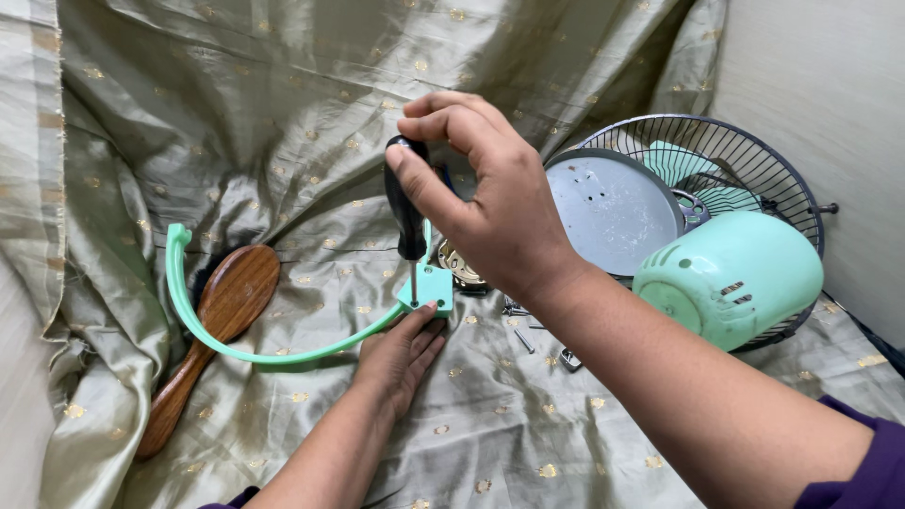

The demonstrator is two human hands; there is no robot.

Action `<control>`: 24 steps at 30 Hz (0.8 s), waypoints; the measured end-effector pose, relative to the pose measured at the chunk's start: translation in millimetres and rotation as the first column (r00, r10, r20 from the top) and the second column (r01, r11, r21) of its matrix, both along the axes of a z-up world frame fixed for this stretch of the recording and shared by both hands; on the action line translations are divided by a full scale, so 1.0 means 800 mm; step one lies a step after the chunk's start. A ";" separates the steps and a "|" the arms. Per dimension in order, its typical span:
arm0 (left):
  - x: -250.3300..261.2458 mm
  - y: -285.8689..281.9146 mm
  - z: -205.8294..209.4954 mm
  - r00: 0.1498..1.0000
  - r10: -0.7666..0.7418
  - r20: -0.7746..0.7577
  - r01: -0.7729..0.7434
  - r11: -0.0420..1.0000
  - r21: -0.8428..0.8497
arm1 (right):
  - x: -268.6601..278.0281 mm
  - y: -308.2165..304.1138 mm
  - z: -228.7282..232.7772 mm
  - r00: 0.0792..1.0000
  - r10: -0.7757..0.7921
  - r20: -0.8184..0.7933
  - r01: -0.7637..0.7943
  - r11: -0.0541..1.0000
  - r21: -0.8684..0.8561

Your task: The person assembles a light green plastic fan component using a screwdriver. They align the curved plastic piece with a metal housing, insert screws, and tighten them to secure the parts together.

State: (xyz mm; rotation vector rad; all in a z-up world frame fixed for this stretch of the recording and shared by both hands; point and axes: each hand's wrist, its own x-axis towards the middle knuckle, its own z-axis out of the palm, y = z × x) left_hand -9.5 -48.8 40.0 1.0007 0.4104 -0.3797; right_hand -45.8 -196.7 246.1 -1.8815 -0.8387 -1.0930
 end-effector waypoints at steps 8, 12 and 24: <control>0.002 -0.001 -0.006 1.000 -0.005 0.013 0.005 1.000 0.015 | -0.008 0.016 0.006 0.925 -0.193 -0.327 0.200 0.980 -0.012; 0.002 0.000 -0.007 1.000 -0.004 0.004 0.004 1.000 0.012 | -0.010 0.017 0.009 0.999 0.000 -0.034 0.000 1.000 -0.006; 0.001 0.001 -0.006 0.999 -0.017 0.028 0.017 1.000 -0.005 | -0.014 0.016 0.011 0.982 -0.129 -0.137 0.127 0.992 -0.028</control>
